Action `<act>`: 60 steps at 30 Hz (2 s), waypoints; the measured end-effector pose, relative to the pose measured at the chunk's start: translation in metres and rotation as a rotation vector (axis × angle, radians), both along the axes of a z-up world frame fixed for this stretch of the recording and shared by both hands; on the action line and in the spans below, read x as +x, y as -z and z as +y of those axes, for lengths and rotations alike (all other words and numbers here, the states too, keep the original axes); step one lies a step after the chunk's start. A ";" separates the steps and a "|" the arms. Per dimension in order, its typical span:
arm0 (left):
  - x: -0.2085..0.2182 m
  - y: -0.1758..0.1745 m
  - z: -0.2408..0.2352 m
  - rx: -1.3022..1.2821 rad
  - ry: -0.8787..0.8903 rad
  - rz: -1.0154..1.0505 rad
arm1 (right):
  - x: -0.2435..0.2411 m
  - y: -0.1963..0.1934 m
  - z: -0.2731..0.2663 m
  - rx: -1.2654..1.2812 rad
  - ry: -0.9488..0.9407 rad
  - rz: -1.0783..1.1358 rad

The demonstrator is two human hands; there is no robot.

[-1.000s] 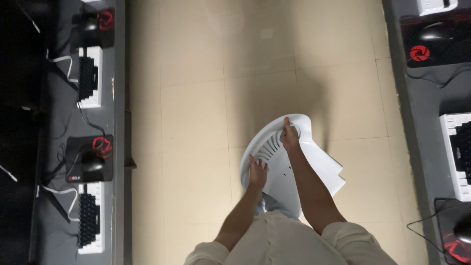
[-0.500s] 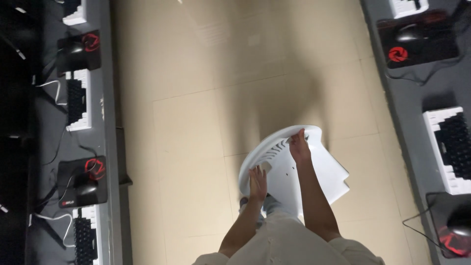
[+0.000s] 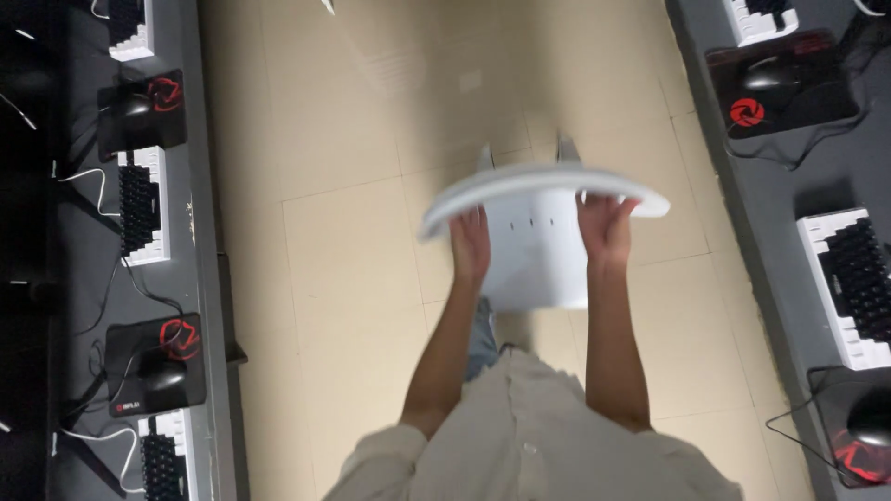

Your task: The person picks up white plastic chairs from the floor and stacks them on top of other chairs. They repeat this process several times, moving between different stacks in the room.

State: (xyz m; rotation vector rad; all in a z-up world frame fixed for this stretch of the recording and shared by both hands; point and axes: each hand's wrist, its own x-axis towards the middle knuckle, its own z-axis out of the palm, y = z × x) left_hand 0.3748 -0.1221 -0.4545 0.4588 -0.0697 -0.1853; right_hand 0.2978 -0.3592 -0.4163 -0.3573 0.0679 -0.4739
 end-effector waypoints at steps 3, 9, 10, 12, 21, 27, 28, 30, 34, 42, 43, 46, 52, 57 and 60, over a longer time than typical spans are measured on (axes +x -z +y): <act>0.071 -0.032 -0.008 0.016 0.018 -0.141 | 0.050 -0.052 -0.010 -0.027 -0.016 -0.048; 0.184 -0.097 -0.003 0.037 0.007 -0.235 | 0.146 -0.132 -0.013 -0.073 -0.024 -0.069; 0.197 -0.103 0.004 0.040 0.010 -0.243 | 0.158 -0.144 -0.008 -0.070 -0.021 -0.077; 0.234 -0.117 0.006 0.076 -0.024 -0.271 | 0.191 -0.174 -0.007 -0.133 -0.031 -0.068; 0.378 -0.179 -0.028 0.088 0.002 -0.400 | 0.320 -0.235 -0.049 -0.200 -0.008 -0.034; 0.481 -0.223 -0.074 0.217 -0.038 -0.361 | 0.440 -0.215 -0.119 -0.132 -0.068 -0.079; 0.506 -0.221 -0.085 0.204 -0.052 -0.373 | 0.468 -0.226 -0.131 -0.146 -0.078 -0.092; 0.542 -0.211 -0.099 0.210 -0.091 -0.346 | 0.509 -0.236 -0.146 -0.096 -0.089 -0.041; 0.610 -0.223 -0.123 0.165 -0.163 -0.402 | 0.582 -0.283 -0.153 -0.145 -0.117 -0.049; 0.752 -0.299 -0.168 0.115 -0.139 -0.422 | 0.745 -0.332 -0.205 -0.263 -0.118 -0.149; 0.780 -0.293 -0.173 0.117 -0.142 -0.424 | 0.772 -0.324 -0.221 -0.261 -0.121 -0.152; 0.859 -0.282 -0.188 0.094 -0.098 -0.521 | 0.843 -0.316 -0.255 -0.287 -0.101 -0.200; 0.962 -0.330 -0.209 0.111 -0.058 -0.556 | 0.950 -0.344 -0.269 -0.343 -0.074 -0.214; 1.029 -0.347 -0.223 0.153 -0.034 -0.550 | 1.001 -0.365 -0.274 -0.414 0.013 -0.204; 1.067 -0.345 -0.231 0.162 -0.033 -0.586 | 1.027 -0.378 -0.271 -0.434 -0.008 -0.254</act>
